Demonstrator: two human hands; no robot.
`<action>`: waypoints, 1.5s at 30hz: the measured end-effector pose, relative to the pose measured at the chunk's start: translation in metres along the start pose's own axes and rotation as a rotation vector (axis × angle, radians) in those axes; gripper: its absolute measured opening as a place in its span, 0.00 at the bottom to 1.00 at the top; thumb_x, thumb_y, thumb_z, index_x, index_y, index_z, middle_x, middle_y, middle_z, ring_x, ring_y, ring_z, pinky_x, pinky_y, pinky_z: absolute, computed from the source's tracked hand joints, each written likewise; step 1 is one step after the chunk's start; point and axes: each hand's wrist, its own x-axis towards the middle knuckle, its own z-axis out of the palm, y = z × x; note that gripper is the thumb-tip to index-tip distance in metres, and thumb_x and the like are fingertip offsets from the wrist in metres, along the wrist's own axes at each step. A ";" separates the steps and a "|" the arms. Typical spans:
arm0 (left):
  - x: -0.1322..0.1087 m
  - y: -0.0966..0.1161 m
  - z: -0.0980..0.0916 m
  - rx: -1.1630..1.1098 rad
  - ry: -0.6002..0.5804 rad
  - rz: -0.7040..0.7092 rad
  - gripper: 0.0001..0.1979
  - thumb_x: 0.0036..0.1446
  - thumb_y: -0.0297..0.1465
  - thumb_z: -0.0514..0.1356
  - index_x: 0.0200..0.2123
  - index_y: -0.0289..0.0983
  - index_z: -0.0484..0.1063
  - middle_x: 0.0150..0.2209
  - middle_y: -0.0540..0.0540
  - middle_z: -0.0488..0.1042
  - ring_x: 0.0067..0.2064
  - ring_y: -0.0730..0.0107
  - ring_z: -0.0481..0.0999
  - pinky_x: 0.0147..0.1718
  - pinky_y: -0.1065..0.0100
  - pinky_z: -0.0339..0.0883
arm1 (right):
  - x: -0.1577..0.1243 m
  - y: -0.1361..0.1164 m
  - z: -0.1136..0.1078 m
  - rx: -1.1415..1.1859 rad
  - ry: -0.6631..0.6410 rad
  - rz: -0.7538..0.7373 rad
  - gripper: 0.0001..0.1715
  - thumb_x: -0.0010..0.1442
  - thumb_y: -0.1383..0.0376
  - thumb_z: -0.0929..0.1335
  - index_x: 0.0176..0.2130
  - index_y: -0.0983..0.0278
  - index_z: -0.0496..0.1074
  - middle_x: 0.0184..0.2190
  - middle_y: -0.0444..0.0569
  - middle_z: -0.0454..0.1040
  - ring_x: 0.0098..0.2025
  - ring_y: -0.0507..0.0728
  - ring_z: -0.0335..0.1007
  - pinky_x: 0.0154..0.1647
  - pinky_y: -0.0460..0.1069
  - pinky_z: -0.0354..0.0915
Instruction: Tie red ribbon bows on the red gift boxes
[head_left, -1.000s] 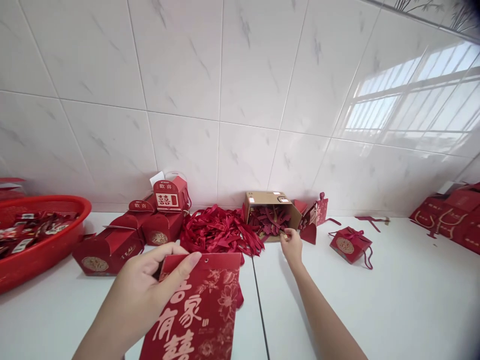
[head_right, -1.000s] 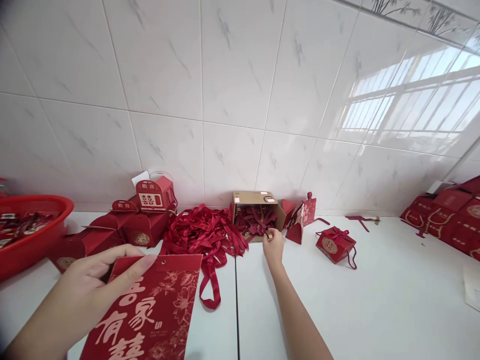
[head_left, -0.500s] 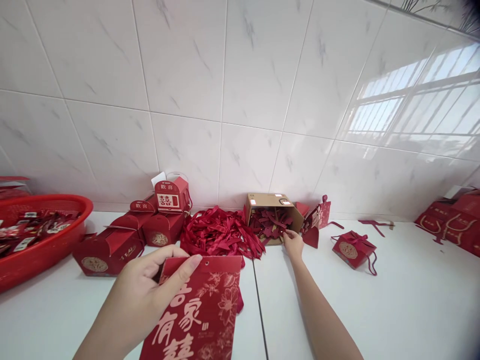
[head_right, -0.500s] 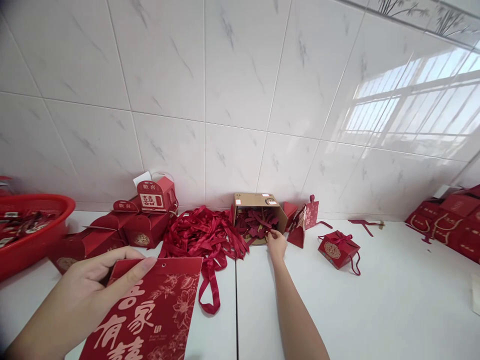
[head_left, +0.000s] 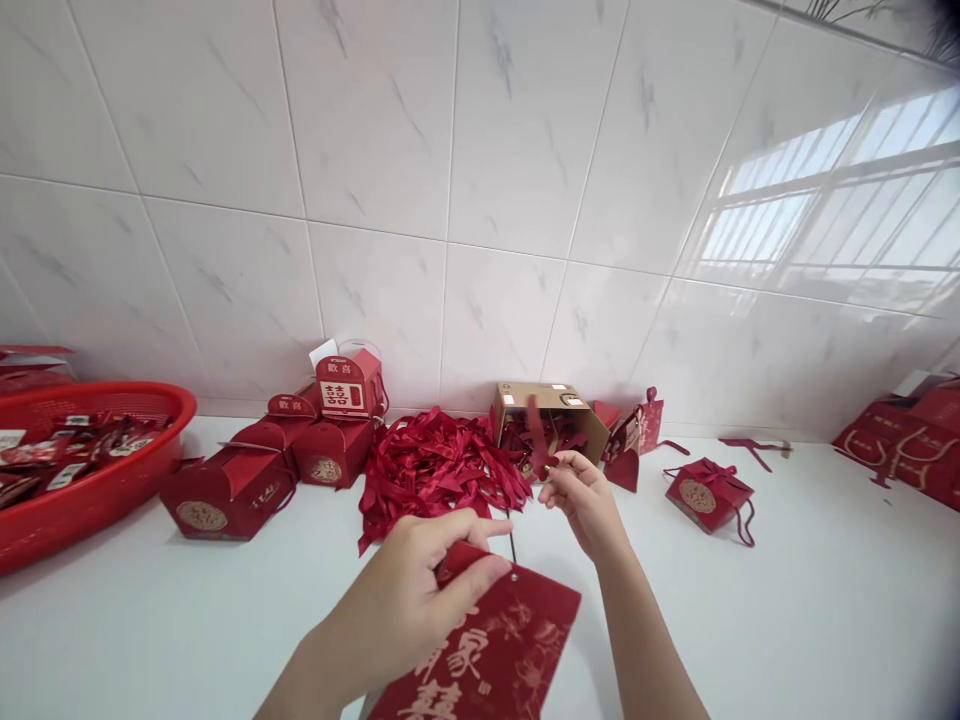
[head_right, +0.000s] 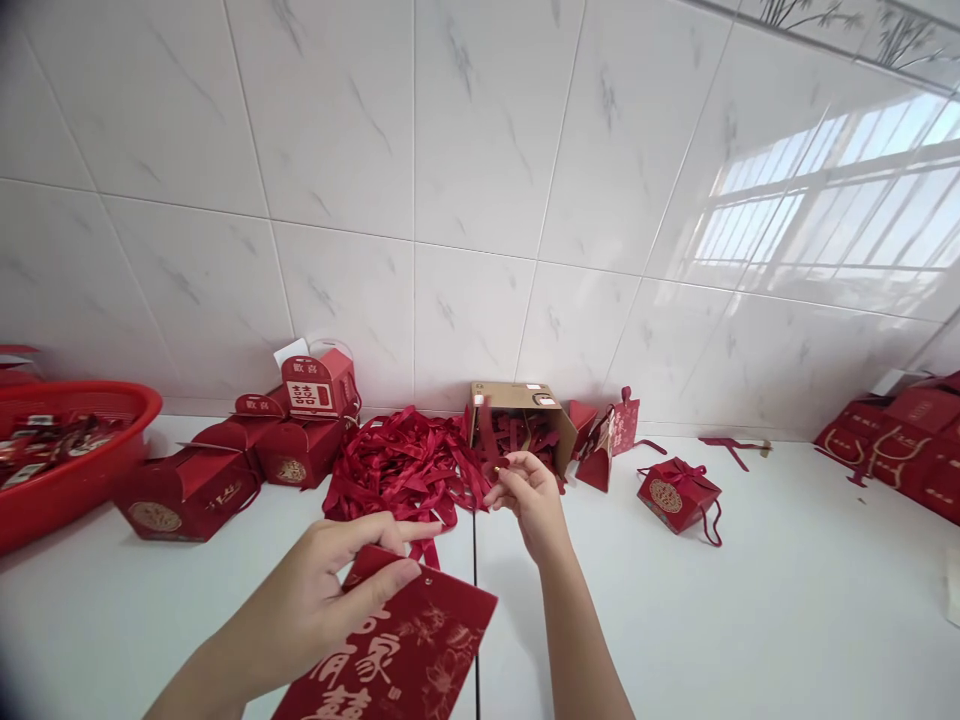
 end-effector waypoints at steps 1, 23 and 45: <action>0.001 0.002 0.004 -0.016 -0.004 0.019 0.11 0.55 0.40 0.58 0.26 0.42 0.74 0.29 0.47 0.80 0.23 0.68 0.72 0.24 0.69 0.66 | -0.009 -0.007 0.009 0.023 -0.055 -0.002 0.19 0.46 0.56 0.75 0.34 0.62 0.68 0.21 0.40 0.71 0.20 0.52 0.71 0.20 0.45 0.66; -0.001 -0.006 -0.017 0.045 -0.035 0.192 0.07 0.57 0.31 0.59 0.27 0.39 0.70 0.33 0.48 0.80 0.39 0.63 0.80 0.36 0.69 0.72 | -0.063 -0.055 0.018 -0.212 -0.397 -0.520 0.18 0.59 0.76 0.66 0.42 0.55 0.75 0.39 0.46 0.75 0.27 0.49 0.73 0.25 0.45 0.73; -0.011 0.012 -0.019 -0.206 -0.247 0.443 0.03 0.49 0.26 0.67 0.27 0.38 0.76 0.52 0.44 0.75 0.49 0.60 0.78 0.43 0.71 0.72 | -0.075 -0.074 0.021 -0.453 -0.517 -0.950 0.25 0.58 0.82 0.63 0.46 0.60 0.76 0.32 0.48 0.76 0.27 0.49 0.74 0.26 0.42 0.72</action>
